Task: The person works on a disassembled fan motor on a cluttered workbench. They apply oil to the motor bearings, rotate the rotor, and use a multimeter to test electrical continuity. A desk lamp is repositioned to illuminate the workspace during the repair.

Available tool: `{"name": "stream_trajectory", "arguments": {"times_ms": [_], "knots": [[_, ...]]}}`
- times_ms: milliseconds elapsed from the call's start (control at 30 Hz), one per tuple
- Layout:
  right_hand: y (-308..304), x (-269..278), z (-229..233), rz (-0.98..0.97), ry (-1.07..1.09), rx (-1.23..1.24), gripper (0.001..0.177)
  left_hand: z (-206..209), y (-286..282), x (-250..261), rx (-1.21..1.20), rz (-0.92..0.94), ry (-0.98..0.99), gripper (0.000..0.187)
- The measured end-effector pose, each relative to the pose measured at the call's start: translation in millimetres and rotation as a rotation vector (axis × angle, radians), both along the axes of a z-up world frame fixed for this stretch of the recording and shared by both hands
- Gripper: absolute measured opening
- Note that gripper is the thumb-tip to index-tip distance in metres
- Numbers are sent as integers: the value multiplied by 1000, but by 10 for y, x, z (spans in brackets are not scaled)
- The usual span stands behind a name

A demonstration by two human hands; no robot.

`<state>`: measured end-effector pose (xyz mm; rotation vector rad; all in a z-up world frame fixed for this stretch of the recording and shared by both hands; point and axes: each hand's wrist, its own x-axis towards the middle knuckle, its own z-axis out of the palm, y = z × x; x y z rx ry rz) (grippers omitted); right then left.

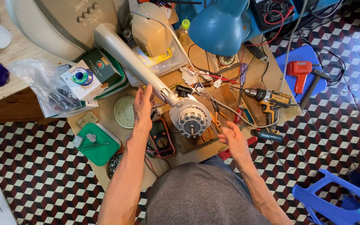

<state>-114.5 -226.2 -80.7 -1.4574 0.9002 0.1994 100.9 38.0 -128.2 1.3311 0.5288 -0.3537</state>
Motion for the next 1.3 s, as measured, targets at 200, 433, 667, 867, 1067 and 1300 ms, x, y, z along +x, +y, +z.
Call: {"name": "stream_trajectory", "arguments": {"times_ms": [200,433,667,867,1067,1300], "knots": [[107,-206,-182,-36,-62,47,59,-55,63,-282,117,110,-246,50],[225,-425,-140,-30,-1,80,57,-51,95,-340,85,77,-146,63],[288,-43,31,-200,114,409,70,83,-310,314,429,-36,-17,115],[167,97,38,-157,56,331,71,-33,-442,444,224,107,-94,111],[153,77,176,-39,-2,114,64,46,-372,360,156,19,27,113],[170,100,118,-39,-15,132,60,108,-386,371,146,12,7,113]]}}
